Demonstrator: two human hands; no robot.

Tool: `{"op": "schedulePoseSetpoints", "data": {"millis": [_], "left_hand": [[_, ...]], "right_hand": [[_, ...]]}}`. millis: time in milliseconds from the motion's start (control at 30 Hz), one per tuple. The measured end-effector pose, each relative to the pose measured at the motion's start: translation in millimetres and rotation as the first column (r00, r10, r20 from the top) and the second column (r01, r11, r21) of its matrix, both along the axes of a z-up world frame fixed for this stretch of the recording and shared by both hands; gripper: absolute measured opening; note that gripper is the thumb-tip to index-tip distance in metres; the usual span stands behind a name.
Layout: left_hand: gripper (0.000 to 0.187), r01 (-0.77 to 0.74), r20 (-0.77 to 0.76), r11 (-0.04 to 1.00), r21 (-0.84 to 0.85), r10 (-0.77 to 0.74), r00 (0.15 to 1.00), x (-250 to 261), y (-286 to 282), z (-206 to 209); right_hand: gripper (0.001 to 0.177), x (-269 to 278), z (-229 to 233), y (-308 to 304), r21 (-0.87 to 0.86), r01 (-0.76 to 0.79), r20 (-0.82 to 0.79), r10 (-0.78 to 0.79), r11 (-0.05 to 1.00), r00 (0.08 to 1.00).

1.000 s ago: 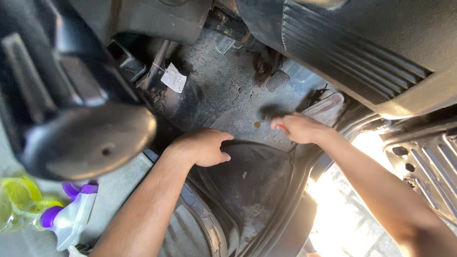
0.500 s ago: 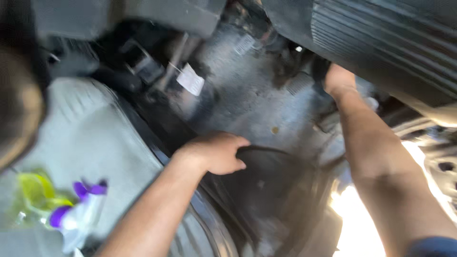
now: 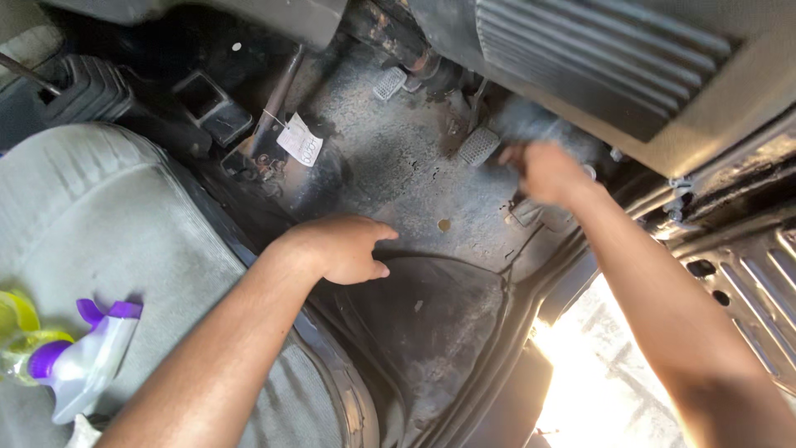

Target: The person cleans the interior floor and seat of a vehicle using a brush and a cloth. They scrub debris from the floor mat area with the brush and wipe down the car seat with a cloth.

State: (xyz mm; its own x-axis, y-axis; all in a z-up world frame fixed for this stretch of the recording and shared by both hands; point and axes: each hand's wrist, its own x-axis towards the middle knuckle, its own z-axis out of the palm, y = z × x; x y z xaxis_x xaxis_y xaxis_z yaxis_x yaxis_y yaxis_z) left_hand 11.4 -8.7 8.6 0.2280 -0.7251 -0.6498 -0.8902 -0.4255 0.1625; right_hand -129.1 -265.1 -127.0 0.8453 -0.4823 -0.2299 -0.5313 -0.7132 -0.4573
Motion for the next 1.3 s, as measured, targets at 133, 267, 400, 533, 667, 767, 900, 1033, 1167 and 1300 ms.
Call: {"op": "schedulePoseSetpoints", "data": {"millis": [133,267,400,533,667,767,900,1033,1167,1300], "left_hand": [[0.057,0.011,0.050,0.999,0.043,-0.013,0.999,1.2,3.3,-0.4],[0.057,-0.003,0.141,0.994,0.113,-0.013,0.990,-1.3,-1.5,-0.2],[0.056,0.076,0.169,0.991,0.107,-0.093,0.981,-15.6,-2.8,-0.3],[0.056,0.068,0.161,0.988,0.136,-0.089,0.983,-28.8,-7.5,-1.3],[0.057,0.099,0.177,0.986,0.137,-0.123,0.976,-28.1,-16.8,-3.9],[0.059,0.087,0.236,0.983,0.162,-0.124,0.964,-23.8,-18.4,-4.1],[0.060,0.054,0.295,0.978,0.201,-0.113,0.949,-21.1,-18.2,-5.1],[0.059,0.038,0.271,0.980,0.194,-0.091,0.958,-23.1,-19.2,-3.4],[0.060,0.043,0.231,0.986,0.163,-0.081,0.970,-24.4,-19.5,-3.5],[0.061,0.070,0.244,0.988,0.137,-0.102,0.964,-23.3,-20.3,-5.1]], "right_hand": [[0.045,32.8,-50.9,-47.7,-0.202,0.322,0.200,-0.283,0.925,0.938],[0.023,52.3,-87.9,-45.5,-0.345,0.113,-0.078,-0.149,0.932,0.986],[0.035,23.7,-60.2,7.8,-0.188,-0.284,-0.091,0.271,0.940,0.958],[0.029,8.5,-30.5,15.6,-0.063,-0.114,-0.058,0.111,0.991,0.992],[0.031,32.8,-52.7,-33.5,-0.386,0.177,0.233,-0.090,0.906,0.968],[0.028,46.0,-69.4,-61.7,-0.399,0.294,0.123,-0.267,0.869,0.956],[0.022,36.7,-60.0,-41.8,-0.394,0.041,-0.171,-0.117,0.918,0.978],[0.031,6.5,-20.6,1.9,-0.184,-0.290,-0.250,0.241,0.939,0.938],[0.030,4.8,-5.4,-0.5,-0.259,-0.257,-0.255,0.191,0.931,0.948],[0.032,30.3,-27.2,-41.4,-0.488,-0.006,0.004,0.010,0.873,1.000]]}}
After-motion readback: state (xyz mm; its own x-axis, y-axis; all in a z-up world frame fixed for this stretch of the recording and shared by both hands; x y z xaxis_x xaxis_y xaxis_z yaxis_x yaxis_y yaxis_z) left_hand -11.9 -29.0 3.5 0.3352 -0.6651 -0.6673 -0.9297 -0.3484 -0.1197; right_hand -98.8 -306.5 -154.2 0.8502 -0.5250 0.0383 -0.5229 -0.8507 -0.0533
